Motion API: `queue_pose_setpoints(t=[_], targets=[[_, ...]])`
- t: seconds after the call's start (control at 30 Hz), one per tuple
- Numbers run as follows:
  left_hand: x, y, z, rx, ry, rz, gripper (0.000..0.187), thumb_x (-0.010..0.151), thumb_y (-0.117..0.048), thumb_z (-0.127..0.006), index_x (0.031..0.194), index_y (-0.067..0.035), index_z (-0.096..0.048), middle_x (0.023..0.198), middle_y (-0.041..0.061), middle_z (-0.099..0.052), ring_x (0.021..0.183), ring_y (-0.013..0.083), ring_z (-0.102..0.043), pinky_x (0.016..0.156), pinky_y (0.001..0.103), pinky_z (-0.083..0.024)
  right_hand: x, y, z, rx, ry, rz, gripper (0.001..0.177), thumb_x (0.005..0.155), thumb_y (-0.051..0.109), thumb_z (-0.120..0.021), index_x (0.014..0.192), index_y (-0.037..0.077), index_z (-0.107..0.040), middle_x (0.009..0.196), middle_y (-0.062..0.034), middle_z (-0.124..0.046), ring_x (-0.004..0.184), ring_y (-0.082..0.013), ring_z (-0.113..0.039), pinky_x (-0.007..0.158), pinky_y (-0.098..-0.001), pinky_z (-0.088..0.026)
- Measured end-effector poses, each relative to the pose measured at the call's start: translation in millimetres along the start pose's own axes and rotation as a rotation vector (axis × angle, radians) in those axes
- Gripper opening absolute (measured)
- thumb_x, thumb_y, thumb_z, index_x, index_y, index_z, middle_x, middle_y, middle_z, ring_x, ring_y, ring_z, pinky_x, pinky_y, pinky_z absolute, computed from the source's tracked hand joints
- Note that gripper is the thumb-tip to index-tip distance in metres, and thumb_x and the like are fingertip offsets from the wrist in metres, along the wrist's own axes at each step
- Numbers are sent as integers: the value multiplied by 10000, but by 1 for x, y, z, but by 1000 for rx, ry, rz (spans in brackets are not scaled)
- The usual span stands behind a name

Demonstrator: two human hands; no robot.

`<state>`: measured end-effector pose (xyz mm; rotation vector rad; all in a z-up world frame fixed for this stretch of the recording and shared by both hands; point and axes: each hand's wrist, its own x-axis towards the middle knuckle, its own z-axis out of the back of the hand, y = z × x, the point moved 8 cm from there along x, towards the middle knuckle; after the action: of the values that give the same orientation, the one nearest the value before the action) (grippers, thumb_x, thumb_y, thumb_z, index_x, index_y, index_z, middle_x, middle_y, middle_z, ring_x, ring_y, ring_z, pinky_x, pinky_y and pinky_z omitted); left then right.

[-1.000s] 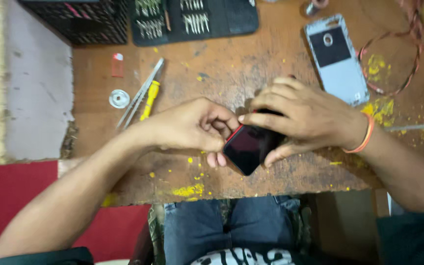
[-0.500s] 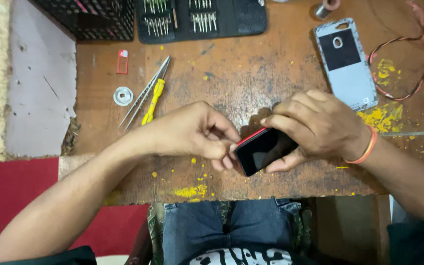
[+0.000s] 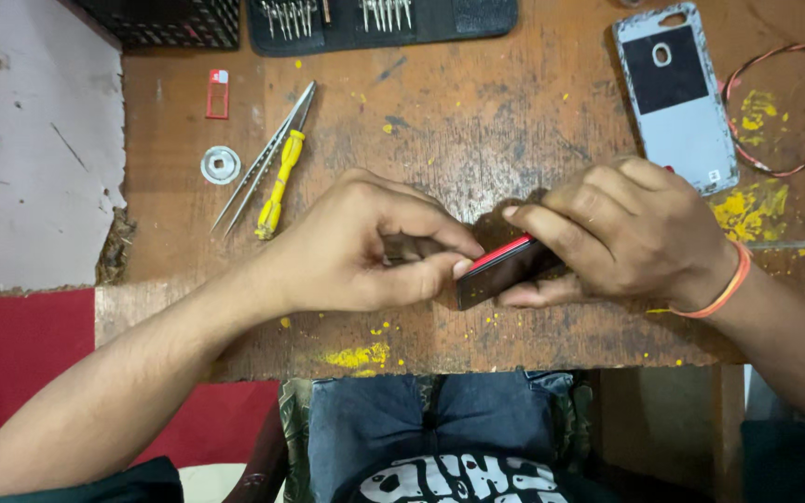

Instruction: The person removes the SIM card tray from a red smartphone, then opens the device to reveal the internal battery and components. They close the phone and repeatedly press along the edges of the casing, attempting to snap it shut. The person continues to manipulate the phone's edges and corners throughout the clip.

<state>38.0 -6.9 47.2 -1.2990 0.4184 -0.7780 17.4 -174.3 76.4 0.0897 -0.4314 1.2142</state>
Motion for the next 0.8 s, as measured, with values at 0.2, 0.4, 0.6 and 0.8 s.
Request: queue_pose_setpoints(t=[0.2, 0.4, 0.6, 0.8], targets=[[3, -11, 0, 57, -17, -21, 175, 904, -111, -742, 1068, -62, -777, 854, 34, -777, 705, 82, -735, 644, 234, -599, 4, 3, 4, -129, -3, -3, 739, 874, 772, -647, 1118, 77, -710, 827, -13, -608, 697, -152, -601, 647, -294, -434], [2, -18, -10, 70, -2, 115, 159, 854, -94, -734, 1004, -65, -778, 778, 8, -763, 637, 51, -706, 591, 219, -589, 7, 8, 9, -171, -20, 16, 730, 894, 759, -636, 1140, 77, -729, 808, -13, -604, 734, -160, -618, 693, -293, -474], [11, -20, -12, 90, 138, 276, 249, 788, -92, -739, 1030, -88, -799, 719, 38, -759, 592, 112, -677, 545, 272, -557, 6, 19, 14, -255, -42, 69, 656, 902, 700, -628, 1120, 92, -744, 773, 2, -584, 714, -138, -594, 682, -280, -459], [14, -45, -22, 398, 147, 185, 98, 764, -75, -715, 845, -20, -716, 726, 163, -699, 655, 300, -701, 630, 399, -559, 12, 21, 25, -233, -35, 19, 562, 913, 629, -694, 1056, 89, -748, 807, 4, -618, 735, -146, -622, 690, -274, -465]])
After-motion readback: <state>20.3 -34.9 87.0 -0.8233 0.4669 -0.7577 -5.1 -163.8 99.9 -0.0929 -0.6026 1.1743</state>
